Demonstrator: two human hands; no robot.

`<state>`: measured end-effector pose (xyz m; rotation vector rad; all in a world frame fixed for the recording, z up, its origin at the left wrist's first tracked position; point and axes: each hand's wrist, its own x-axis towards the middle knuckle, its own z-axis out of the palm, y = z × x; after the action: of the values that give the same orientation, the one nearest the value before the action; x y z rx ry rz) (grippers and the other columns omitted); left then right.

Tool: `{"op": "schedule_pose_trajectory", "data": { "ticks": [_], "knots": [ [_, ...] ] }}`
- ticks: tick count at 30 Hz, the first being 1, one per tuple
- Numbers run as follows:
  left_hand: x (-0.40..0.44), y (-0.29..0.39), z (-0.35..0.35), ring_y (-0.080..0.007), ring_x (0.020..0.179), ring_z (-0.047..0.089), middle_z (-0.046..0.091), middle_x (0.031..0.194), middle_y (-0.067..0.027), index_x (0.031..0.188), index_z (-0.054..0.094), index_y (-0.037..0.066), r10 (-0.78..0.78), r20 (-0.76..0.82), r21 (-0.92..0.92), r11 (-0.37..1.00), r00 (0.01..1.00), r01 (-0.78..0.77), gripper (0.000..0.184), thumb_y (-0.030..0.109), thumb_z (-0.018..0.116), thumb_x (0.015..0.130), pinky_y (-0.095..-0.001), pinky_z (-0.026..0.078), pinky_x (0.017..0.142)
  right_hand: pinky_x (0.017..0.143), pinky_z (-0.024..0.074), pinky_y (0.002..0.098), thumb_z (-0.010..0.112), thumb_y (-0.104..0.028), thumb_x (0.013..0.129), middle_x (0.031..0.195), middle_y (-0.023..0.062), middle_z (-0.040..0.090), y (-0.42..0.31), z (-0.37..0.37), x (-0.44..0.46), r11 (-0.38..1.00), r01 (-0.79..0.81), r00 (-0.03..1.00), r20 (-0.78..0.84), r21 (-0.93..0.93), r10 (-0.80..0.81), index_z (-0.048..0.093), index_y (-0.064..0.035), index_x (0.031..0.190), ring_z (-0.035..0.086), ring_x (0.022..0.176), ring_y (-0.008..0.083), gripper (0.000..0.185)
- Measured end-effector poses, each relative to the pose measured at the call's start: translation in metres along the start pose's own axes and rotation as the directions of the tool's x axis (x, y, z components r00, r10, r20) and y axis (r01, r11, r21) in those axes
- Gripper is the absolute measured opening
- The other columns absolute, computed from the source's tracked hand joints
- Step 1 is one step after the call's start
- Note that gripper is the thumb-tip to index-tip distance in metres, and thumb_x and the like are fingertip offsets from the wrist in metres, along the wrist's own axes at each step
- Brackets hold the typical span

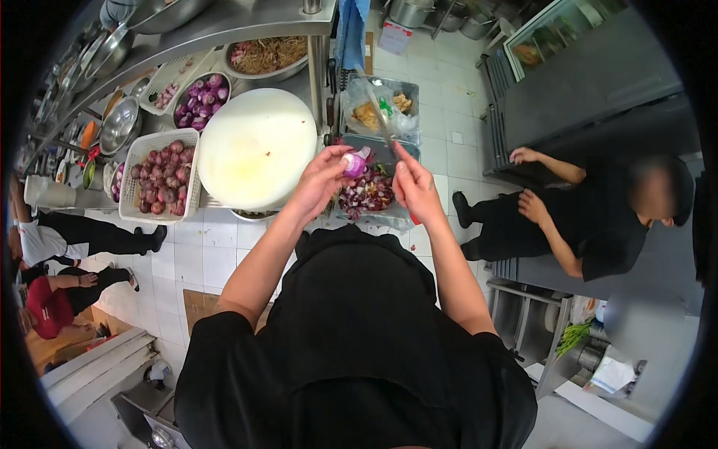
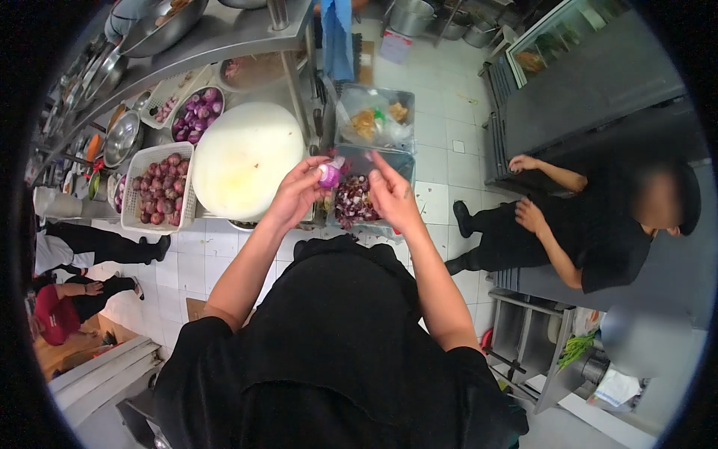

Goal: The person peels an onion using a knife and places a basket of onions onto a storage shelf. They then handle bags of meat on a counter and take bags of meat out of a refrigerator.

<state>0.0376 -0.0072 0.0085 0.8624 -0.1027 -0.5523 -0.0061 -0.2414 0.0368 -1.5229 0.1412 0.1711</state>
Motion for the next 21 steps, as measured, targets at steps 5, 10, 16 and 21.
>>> {"op": "schedule_pose_trajectory", "data": {
  "ticks": [5,10,16,21],
  "knots": [
    [-0.005,0.009,0.018,-0.0184,0.114,0.061,0.057,0.138,-0.0088,0.142,0.049,0.006,0.072,-0.045,0.133,0.989,0.996,-0.066,0.041,0.017,0.055,0.103,-0.0344,0.054,0.086,0.056,0.0338,0.0208,0.067,-0.018,0.099,0.064,-0.0078,0.046,-0.012,0.019,-0.013,0.986,0.160,0.960,0.239,-0.038,-0.146,0.028,-0.0102,0.160,0.039,0.060,0.0023,0.073],
    [-0.010,0.013,0.026,-0.0171,0.113,0.062,0.059,0.133,-0.0078,0.140,0.050,0.007,0.172,-0.075,0.283,0.948,0.982,-0.145,0.038,0.014,0.056,0.103,-0.0315,0.055,0.083,0.058,0.0326,0.0206,0.071,-0.019,0.096,0.067,-0.0091,0.046,-0.019,0.023,-0.015,0.961,0.205,0.948,0.280,-0.184,-0.148,0.043,-0.0096,0.154,0.036,0.063,0.0027,0.065],
    [-0.013,0.007,0.033,-0.0161,0.111,0.062,0.060,0.130,-0.0070,0.140,0.049,0.005,0.318,-0.071,0.313,0.907,0.945,-0.282,0.042,0.007,0.060,0.099,-0.0297,0.054,0.083,0.061,0.0340,0.0195,0.072,-0.018,0.095,0.072,-0.0092,0.052,-0.009,0.039,-0.018,0.973,0.188,0.977,0.129,-0.133,-0.171,0.053,-0.0082,0.147,0.038,0.067,0.0011,0.056],
    [-0.009,0.000,0.019,-0.0157,0.109,0.061,0.060,0.130,-0.0073,0.141,0.048,0.005,0.342,-0.092,0.348,0.891,0.935,-0.292,0.046,0.008,0.061,0.097,-0.0295,0.050,0.086,0.053,0.0334,0.0202,0.067,-0.020,0.099,0.066,-0.0099,0.049,0.010,0.035,0.004,0.983,0.175,0.984,0.028,-0.054,-0.173,0.054,-0.0082,0.146,0.037,0.057,0.0009,0.050]
  ]
}}
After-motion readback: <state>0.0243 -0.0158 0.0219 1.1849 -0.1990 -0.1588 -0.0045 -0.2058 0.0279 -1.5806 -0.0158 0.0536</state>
